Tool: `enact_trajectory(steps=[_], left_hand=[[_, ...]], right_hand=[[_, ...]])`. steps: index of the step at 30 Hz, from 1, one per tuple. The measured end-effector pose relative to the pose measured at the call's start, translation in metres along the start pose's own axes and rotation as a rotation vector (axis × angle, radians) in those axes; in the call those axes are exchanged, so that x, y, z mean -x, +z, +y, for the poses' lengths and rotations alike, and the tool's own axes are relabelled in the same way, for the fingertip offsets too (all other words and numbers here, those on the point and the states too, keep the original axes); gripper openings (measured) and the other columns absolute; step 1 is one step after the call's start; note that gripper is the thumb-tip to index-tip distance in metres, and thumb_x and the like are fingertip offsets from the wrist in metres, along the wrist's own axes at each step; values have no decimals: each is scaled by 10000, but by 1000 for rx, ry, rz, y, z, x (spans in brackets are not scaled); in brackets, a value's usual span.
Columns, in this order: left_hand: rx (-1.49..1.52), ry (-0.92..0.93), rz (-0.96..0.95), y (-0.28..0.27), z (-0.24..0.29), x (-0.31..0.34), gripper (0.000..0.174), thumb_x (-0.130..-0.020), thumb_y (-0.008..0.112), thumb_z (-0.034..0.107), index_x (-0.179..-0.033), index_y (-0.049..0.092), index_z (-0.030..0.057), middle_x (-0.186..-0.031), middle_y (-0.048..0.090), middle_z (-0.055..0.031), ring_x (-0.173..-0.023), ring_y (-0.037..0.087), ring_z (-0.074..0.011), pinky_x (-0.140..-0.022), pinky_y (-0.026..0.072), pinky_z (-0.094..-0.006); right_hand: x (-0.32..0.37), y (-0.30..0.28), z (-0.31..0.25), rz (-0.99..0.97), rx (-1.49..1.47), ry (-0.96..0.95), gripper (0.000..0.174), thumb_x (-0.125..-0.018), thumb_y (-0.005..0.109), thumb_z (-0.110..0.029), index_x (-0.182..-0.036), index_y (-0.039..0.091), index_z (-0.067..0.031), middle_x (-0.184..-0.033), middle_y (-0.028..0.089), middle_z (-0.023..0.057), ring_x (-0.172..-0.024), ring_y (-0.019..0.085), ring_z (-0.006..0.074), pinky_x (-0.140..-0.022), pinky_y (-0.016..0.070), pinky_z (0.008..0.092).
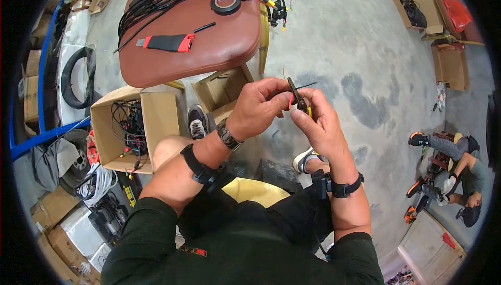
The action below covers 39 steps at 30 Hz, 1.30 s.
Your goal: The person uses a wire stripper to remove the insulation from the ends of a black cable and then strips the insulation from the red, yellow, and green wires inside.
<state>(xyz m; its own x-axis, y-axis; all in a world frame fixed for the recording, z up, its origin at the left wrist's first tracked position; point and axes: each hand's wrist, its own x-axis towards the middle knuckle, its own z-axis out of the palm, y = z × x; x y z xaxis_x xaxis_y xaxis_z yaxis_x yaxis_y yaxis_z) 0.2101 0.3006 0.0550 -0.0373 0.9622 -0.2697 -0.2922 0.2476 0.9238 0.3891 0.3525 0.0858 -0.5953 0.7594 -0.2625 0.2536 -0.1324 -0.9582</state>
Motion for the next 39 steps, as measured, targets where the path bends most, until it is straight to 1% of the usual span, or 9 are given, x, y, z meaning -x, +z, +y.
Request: enact_trajectory(steps=[9,12,16,21,25,28,31,34,39], left_hand=[[-117,178,-37,-5,-3,-3,150,-924,692,107,-1029,642,12,-870,627,34,-767,562,-43,-673,470,-210],[13,119,-46,-3,4,1,137,-929,686,103,-1029,645,17,-875,635,37,-767,558,-37,-673,466,-203],[-65,169,99,3,-2,3,113,-933,667,98,-1000,654,8,-860,659,8,-755,586,-49,-657,486,-216],[-79,208,220,4,-1,3,97,-925,651,77,-958,667,-12,-829,675,-33,-726,617,-68,-644,507,-244],[-7,267,186,2,3,1,107,-924,655,78,-986,667,-8,-846,663,-26,-726,613,-63,-629,518,-241],[90,230,163,0,5,1,111,-929,648,77,-1003,667,-3,-856,658,-20,-741,618,-67,-623,537,-246],[-1,250,170,-6,5,-2,116,-936,642,80,-1014,666,-3,-864,660,-19,-749,625,-76,-621,550,-250],[51,226,160,-6,5,-2,129,-938,646,88,-1019,667,-11,-870,666,-29,-743,627,-78,-613,545,-248],[128,209,115,-7,8,-2,141,-930,661,86,-1024,670,-18,-856,673,-36,-737,625,-70,-602,527,-237]], right_hand=[[-3,4,7,4,-29,18,280,-950,591,-184,-1186,572,-34,-911,609,18,-808,563,89,-733,478,263],[-4,5,9,-20,-58,32,290,-959,577,-187,-1208,566,-37,-928,608,18,-812,573,93,-734,488,264],[-5,8,8,-12,-61,60,299,-965,572,-187,-1222,563,-36,-928,610,16,-809,574,85,-729,485,254],[-5,13,2,-35,-146,31,485,-900,649,-106,-1350,487,-27,-1067,626,46,-900,576,95,-778,482,246],[-4,9,4,-98,-184,27,733,-806,725,-36,-1454,383,-28,-1200,607,77,-1046,582,131,-881,484,268],[-2,8,0,-141,-121,78,797,-769,747,-29,-1467,363,-30,-1226,602,88,-1117,591,173,-951,480,314],[-2,7,6,-154,-45,35,809,-768,702,32,-1488,339,-33,-1187,613,126,-1067,626,210,-921,513,355],[-3,6,-1,-161,-13,112,782,-762,721,22,-1460,372,-26,-1179,629,125,-1050,630,210,-940,502,359],[-8,1,1,-160,63,61,697,-742,759,-8,-1369,456,-8,-1163,649,115,-1071,629,197,-967,486,358]])
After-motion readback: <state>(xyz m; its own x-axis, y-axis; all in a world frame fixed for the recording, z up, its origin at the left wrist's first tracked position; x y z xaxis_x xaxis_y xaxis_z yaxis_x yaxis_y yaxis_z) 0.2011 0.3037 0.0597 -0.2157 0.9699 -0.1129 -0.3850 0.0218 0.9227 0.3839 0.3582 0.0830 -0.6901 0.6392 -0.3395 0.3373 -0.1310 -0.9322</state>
